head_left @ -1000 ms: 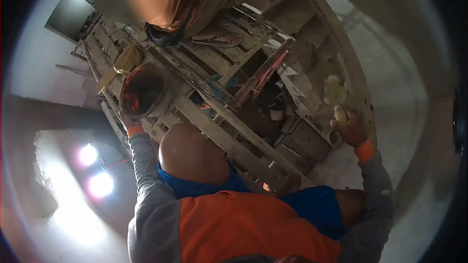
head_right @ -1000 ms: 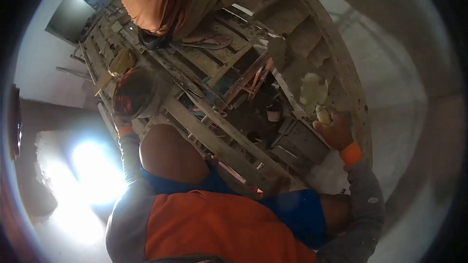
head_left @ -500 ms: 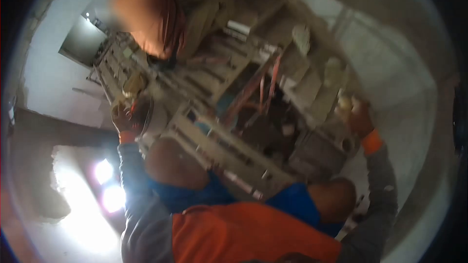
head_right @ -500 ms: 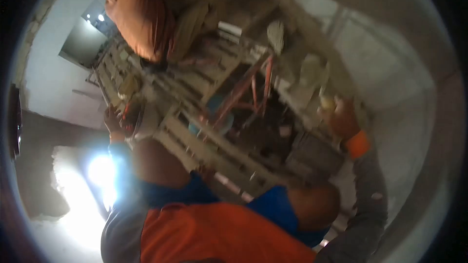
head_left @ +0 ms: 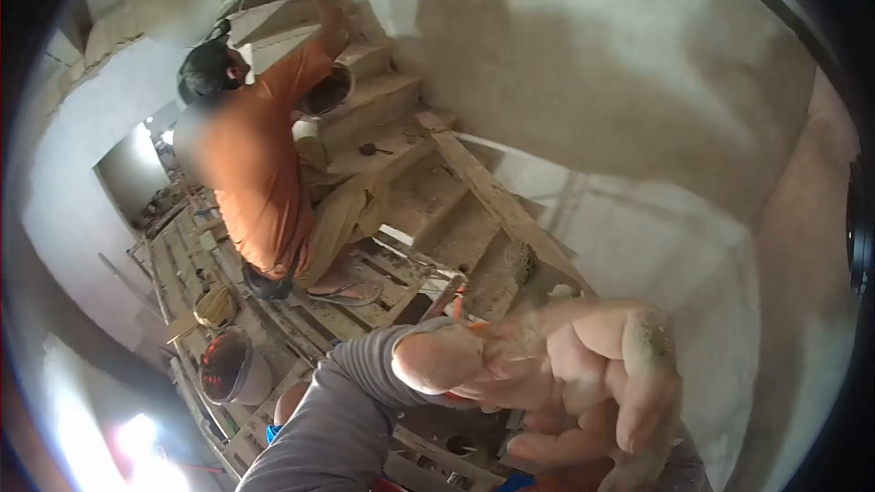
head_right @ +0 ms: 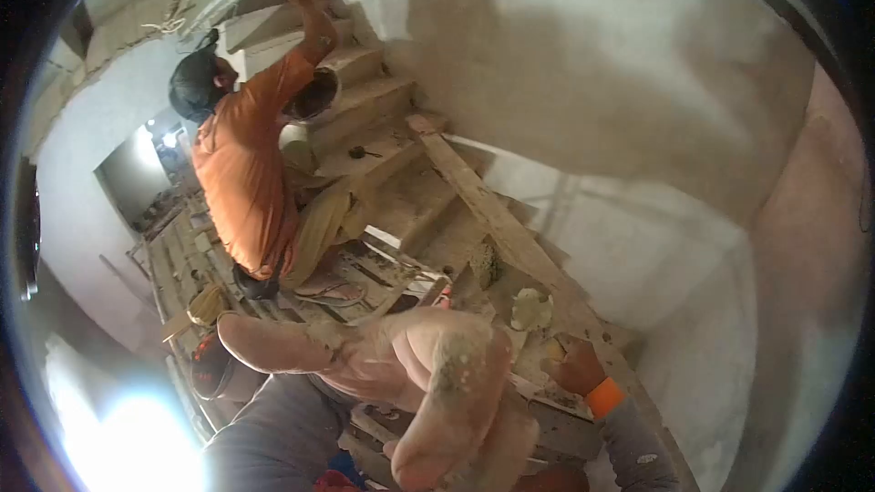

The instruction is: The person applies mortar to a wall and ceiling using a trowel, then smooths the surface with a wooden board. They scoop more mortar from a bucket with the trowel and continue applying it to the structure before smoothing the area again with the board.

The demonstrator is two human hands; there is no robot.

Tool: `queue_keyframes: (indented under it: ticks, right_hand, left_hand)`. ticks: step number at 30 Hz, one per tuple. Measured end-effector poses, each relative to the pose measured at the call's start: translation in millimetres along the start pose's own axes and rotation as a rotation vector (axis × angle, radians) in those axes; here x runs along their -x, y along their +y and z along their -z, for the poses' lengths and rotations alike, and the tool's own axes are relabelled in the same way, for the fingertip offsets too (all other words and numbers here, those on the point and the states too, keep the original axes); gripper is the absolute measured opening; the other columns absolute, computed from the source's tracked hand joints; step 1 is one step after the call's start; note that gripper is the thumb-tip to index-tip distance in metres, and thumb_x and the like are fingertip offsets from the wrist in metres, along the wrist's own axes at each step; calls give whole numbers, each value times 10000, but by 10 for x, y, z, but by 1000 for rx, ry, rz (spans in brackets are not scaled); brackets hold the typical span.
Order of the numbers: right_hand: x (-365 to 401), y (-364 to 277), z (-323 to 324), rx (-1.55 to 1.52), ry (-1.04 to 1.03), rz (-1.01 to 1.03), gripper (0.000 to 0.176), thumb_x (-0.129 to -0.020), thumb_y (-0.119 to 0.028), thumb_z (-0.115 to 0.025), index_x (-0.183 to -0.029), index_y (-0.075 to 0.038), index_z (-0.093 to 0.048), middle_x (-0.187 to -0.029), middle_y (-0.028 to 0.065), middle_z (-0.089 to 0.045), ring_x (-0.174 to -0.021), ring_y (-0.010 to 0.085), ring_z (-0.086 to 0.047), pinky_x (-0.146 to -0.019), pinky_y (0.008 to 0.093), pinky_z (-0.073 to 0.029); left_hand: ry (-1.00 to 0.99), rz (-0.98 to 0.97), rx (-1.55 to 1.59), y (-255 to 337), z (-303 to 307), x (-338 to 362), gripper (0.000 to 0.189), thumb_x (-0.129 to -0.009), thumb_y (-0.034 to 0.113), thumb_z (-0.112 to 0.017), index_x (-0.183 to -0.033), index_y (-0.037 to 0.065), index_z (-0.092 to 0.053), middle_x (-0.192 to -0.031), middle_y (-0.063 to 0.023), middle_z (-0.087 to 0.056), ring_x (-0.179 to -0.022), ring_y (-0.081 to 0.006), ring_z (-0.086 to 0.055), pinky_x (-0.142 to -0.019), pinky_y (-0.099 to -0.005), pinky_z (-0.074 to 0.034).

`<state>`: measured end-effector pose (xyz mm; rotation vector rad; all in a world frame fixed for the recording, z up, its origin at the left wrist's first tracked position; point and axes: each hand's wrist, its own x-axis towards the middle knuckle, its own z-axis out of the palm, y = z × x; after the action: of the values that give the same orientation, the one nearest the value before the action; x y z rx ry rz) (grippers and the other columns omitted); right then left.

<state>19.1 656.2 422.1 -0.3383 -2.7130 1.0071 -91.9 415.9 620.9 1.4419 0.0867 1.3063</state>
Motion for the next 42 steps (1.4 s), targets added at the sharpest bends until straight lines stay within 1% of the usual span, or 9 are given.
queue_keyframes:
  ticks: [14, 17, 22, 24, 26, 30, 35, 40, 42]
  right_hand:
    - [511, -822, 257, 145, 116, -110, 303, -655, -131, -677, -894, 27, -579, -758, 182, -590, -636, 288, -553, -612, 347, -455]
    - [584, -1058, 163, 111, 105, -264, 284, -656, -115, -666, -876, 40, -575, -741, 170, -586, -625, 274, -555, -605, 340, -455]
    - [728, -1086, -60, 83, 90, -393, 258, -656, -103, -653, -855, 39, -569, -728, 140, -574, -610, 235, -543, -592, 329, -445]
    - [850, -842, -155, 42, 83, -421, 249, -657, -102, -652, -845, 34, -562, -725, 133, -567, -600, 229, -531, -587, 327, -439]
    - [882, -763, -178, 109, 80, -377, 176, -681, -68, -630, -816, 3, -541, -678, 69, -532, -535, 160, -490, -505, 273, -407]
    - [854, -598, -360, 32, 108, -337, 145, -695, -38, -612, -814, -11, -533, -622, 12, -499, -455, 72, -439, -417, 230, -360]
    - [766, -614, -287, 43, 88, -343, 232, -709, -119, -634, -870, 22, -545, -694, 148, -541, -581, 255, -522, -544, 345, -423]
    - [694, -731, -120, 329, 183, -130, 267, -722, -156, -645, -898, 19, -544, -785, 193, -555, -703, 380, -550, -601, 414, -443]
    - [698, -935, 82, 214, 120, -243, 252, -721, -153, -643, -879, 15, -540, -782, 192, -555, -699, 376, -549, -604, 416, -441]
  left_hand:
    - [-356, -110, 586, 225, -25, 168, 931, -596, 655, -682, -1033, -89, -330, -723, -60, -482, -438, -42, -405, -392, -150, -309]
    - [49, -77, 580, 371, -206, 579, 944, -603, 676, -654, -1042, -117, -391, -793, -117, -531, -456, -23, -416, -370, -116, -263]
    - [-7, -464, 455, 149, 334, 1044, 894, -655, 636, -642, -1058, -105, -346, -735, -82, -503, -478, -91, -460, -419, -188, -346]
    - [405, -587, 310, -36, 518, 1239, 767, -728, 582, -613, -1080, -58, -380, -737, -81, -517, -497, -88, -470, -445, -188, -358]
    - [666, -492, 114, -439, 805, 1631, 587, -792, 504, -589, -1049, -1, -439, -736, -79, -535, -529, -98, -485, -486, -201, -378]
    - [780, 259, -169, -1135, 981, 2290, 365, -842, 397, -548, -854, 33, -519, -713, -70, -516, -609, -190, -495, -570, -306, -424]
    - [425, 818, -1153, -1806, 881, 2505, 339, -811, 385, -572, -884, 56, -530, -729, -105, -549, -676, -308, -573, -613, -416, -452]
    - [642, 1058, -1060, -1869, 441, 2437, 359, -758, 382, -600, -970, 94, -565, -821, -148, -610, -817, -338, -584, -707, -424, -459]
    - [721, 1159, -988, -1796, 160, 2443, 376, -755, 387, -604, -992, 97, -563, -829, -152, -610, -822, -335, -587, -703, -422, -461]
